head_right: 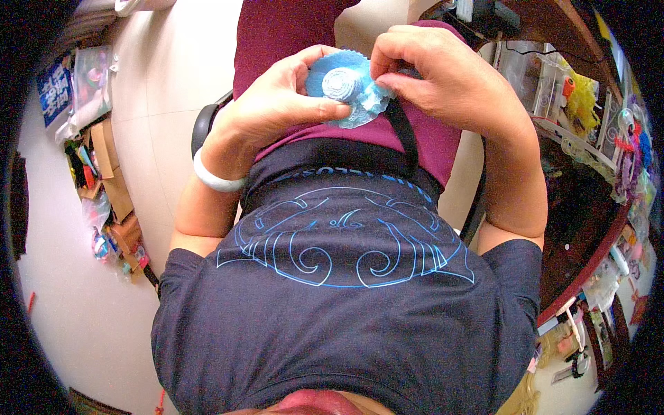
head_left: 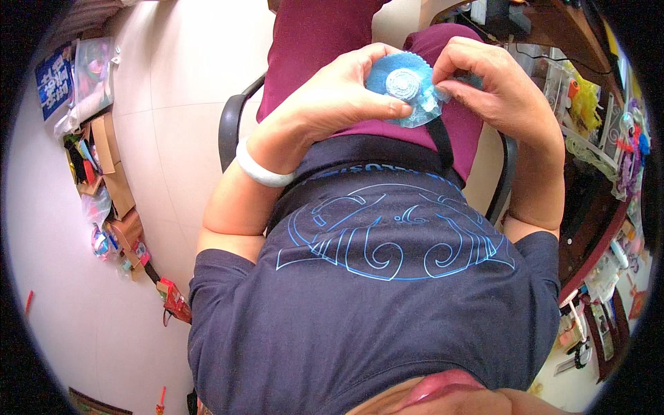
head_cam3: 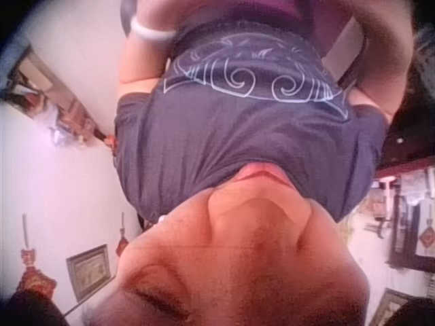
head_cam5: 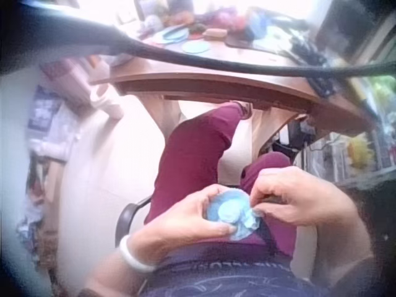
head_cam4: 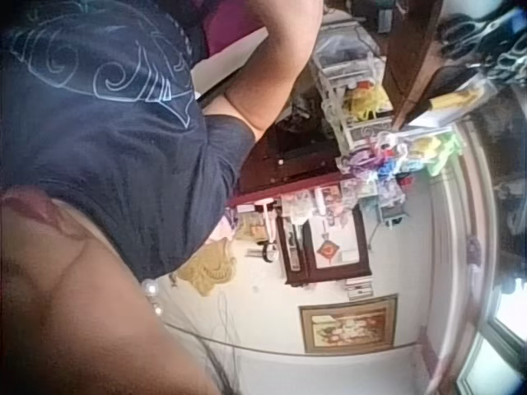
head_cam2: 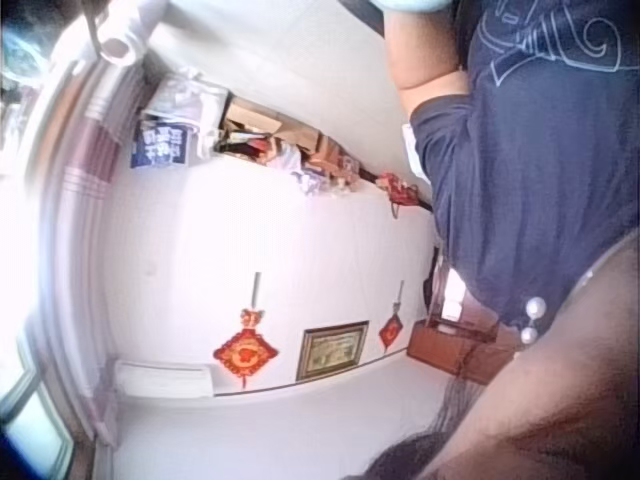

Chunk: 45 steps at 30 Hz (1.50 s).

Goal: The person assembles a decorative blue fabric flower by hand, shaping the petals and securing the center. They use scissors to trim the edges of the fabric and a hot glue gun to attach the flower to a ruffled ribbon. The person also uses a lighter to singe the edges of the fabric to prevent fraying.

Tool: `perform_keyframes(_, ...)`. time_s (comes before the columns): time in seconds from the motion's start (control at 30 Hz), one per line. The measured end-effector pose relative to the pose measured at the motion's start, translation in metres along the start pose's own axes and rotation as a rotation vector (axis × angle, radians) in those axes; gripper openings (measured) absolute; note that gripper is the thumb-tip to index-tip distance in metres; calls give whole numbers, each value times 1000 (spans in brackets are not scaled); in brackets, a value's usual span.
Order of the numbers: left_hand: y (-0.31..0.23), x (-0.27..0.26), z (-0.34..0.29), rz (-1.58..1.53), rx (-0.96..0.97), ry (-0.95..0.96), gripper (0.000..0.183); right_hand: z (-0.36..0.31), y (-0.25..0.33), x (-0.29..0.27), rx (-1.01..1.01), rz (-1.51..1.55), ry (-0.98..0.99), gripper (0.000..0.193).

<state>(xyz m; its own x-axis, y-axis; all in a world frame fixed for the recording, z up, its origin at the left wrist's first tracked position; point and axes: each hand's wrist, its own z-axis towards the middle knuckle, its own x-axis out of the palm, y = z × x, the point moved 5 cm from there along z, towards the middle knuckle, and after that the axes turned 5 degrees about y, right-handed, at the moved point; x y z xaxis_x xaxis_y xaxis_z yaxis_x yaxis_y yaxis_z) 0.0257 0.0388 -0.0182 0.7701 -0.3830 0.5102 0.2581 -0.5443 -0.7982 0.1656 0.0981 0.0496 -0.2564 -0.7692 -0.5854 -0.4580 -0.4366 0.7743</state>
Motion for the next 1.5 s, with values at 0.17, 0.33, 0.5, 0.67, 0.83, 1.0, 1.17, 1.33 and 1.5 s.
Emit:
perform_keyframes(0.17, -1, 3, 4, 74, -3, 23, 55, 5, 7, -2, -126, -138, -40, 11)
perform_keyframes(0.33, -6, 3, 5, 171, -8, 135, 60, 11, 4, 1, -193, -128, 37, 24)
perform_keyframes(0.5, -8, -4, 11, 274, 84, 236, 74, 14, 8, 0, -102, 45, 36, 38)
perform_keyframes(0.67, -19, -12, 18, 484, 122, 249, 93, 16, 14, -2, -272, -67, 23, 39)
perform_keyframes(0.83, -23, -11, 18, 472, 33, 342, 97, 14, 8, 3, -262, -13, 93, 29)
perform_keyframes(1.0, -17, -21, 14, 144, -58, 219, 90, 14, 17, -2, -181, 22, 42, 31)
perform_keyframes(1.17, -6, -17, 2, -311, 67, 64, 72, 14, 6, -1, -48, 44, -50, 35)
perform_keyframes(1.33, 9, 1, -3, -342, 283, -292, 53, 16, 7, 11, -61, 19, -169, 39)
perform_keyframes(1.5, 0, -3, -2, -282, 327, -322, 51, 10, 15, 7, -54, 94, -175, 53)
